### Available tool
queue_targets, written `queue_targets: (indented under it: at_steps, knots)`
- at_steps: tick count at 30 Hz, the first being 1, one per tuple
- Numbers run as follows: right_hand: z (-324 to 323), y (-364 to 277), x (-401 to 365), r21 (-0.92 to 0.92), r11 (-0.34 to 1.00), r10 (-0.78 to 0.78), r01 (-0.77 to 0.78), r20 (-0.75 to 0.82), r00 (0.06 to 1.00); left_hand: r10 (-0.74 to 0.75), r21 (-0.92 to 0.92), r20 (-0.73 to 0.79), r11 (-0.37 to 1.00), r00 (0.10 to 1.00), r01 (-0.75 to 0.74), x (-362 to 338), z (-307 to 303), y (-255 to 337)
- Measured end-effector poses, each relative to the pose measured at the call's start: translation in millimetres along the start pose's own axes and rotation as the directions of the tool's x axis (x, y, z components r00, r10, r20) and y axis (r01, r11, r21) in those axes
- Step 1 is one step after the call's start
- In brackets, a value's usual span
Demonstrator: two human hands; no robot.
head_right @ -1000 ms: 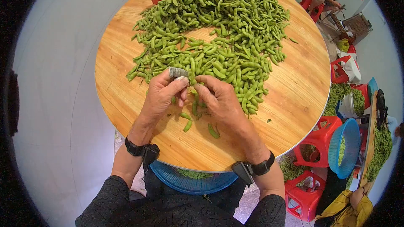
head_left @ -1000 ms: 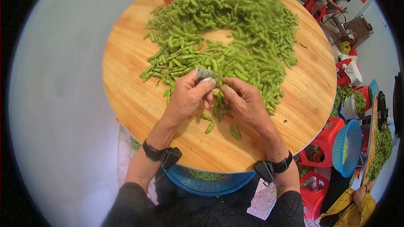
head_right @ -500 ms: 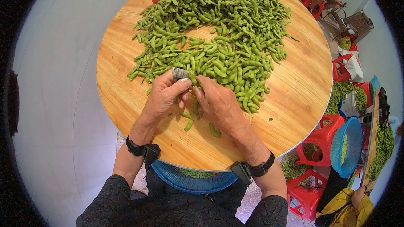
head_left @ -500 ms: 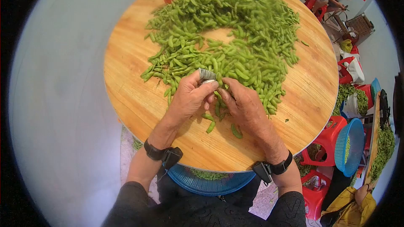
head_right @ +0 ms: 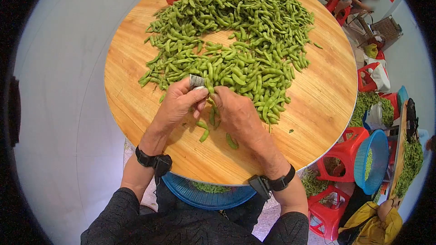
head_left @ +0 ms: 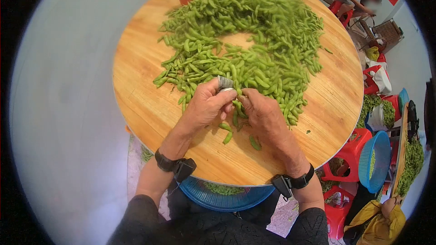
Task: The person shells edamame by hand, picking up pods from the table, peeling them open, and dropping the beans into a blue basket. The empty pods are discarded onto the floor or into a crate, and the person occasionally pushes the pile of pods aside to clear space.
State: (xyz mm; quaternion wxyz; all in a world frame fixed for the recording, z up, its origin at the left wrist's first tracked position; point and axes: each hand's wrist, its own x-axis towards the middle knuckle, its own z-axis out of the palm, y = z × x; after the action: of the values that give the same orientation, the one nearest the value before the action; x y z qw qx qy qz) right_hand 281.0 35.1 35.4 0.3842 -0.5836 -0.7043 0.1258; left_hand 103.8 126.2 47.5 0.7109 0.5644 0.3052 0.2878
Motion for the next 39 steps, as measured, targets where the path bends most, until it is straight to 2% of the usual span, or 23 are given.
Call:
queue_targets:
  at_steps: [2,3,5,9,11,12,14,16,17,19,20,22,24,27,29,30,32,33,34,36,39]
  knots:
    - [-4,-5,3,0.241,0.958,0.151,-0.153,0.026,0.988,0.014,-0.027,0.007,1.0,1.0,-0.013,-1,0,-1]
    - [-4,-5,3,0.24,0.959,0.15,-0.152,0.029,0.988,0.009,-0.024,0.014,1.0,1.0,-0.009,-1,1,1]
    - [-7,-4,5,0.57,0.73,0.33,-0.377,0.189,0.925,0.008,-0.024,0.021,1.0,1.0,-0.008,-2,1,2]
    - [-12,14,8,0.611,0.68,0.276,-0.406,0.301,0.913,0.026,0.069,0.007,0.997,1.0,-0.027,-3,2,2]
    - [-15,14,8,0.632,0.58,0.33,-0.514,0.395,0.858,0.035,0.117,-0.001,0.993,0.999,-0.035,-3,3,2]
    - [-16,12,8,0.631,0.58,0.331,-0.516,0.396,0.856,0.044,0.151,-0.007,0.988,0.999,-0.042,-3,3,2]
    - [-19,5,9,0.687,0.455,0.374,-0.567,0.431,0.821,0.053,0.185,-0.014,0.982,0.999,-0.049,-2,2,-2]
    - [-18,4,10,0.708,0.413,0.382,-0.573,0.437,0.814,0.215,0.321,-0.002,0.925,0.977,-0.203,2,2,-9]
    - [-18,4,10,0.729,0.369,0.389,-0.577,0.443,0.808,0.217,0.321,-0.003,0.925,0.976,-0.205,2,2,-12]
    - [-15,5,9,0.738,0.351,0.391,-0.576,0.444,0.806,0.42,0.56,0.054,0.738,0.906,-0.376,0,5,-9]
    - [-15,4,9,0.747,0.331,0.394,-0.576,0.446,0.804,0.425,0.562,0.052,0.736,0.904,-0.378,0,5,-9]
    - [-15,-3,8,0.749,0.317,0.416,-0.582,0.442,0.795,0.55,0.589,0.142,0.622,0.823,-0.517,1,5,-12]
    - [-16,-5,10,0.751,0.299,0.44,-0.589,0.439,0.783,0.532,0.589,0.149,0.63,0.834,-0.507,1,5,-14]
    - [-14,-5,8,0.73,0.319,0.448,-0.604,0.446,0.775,0.566,0.565,0.187,0.606,0.803,-0.56,0,8,-13]
    - [-14,-10,10,0.668,0.431,0.5,-0.607,0.383,0.776,0.49,0.544,0.145,0.686,0.86,-0.483,-3,10,-8]
    - [-11,-6,9,0.662,0.428,0.503,-0.615,0.391,0.771,0.486,0.541,0.138,0.693,0.863,-0.476,-5,9,-6]
    - [-4,5,6,0.687,0.465,0.452,-0.559,0.359,0.817,0.531,0.571,0.044,0.682,0.846,-0.457,-6,4,-1]
    - [-16,-2,8,0.651,0.486,0.419,-0.583,0.412,0.809,0.529,0.509,-0.05,0.744,0.847,-0.434,-8,-2,1]
    - [-20,-4,6,0.64,0.476,0.425,-0.603,0.432,0.795,0.513,0.501,-0.067,0.759,0.856,-0.416,-17,-8,6]
    - [-24,-5,7,0.597,0.477,0.376,-0.645,0.525,0.763,0.356,0.305,-0.325,0.916,0.876,-0.259,-38,-29,18]
    - [-22,-23,-5,0.532,0.497,0.32,-0.685,0.622,0.715,0.417,0.316,-0.435,0.901,0.798,-0.299,-82,-72,17]
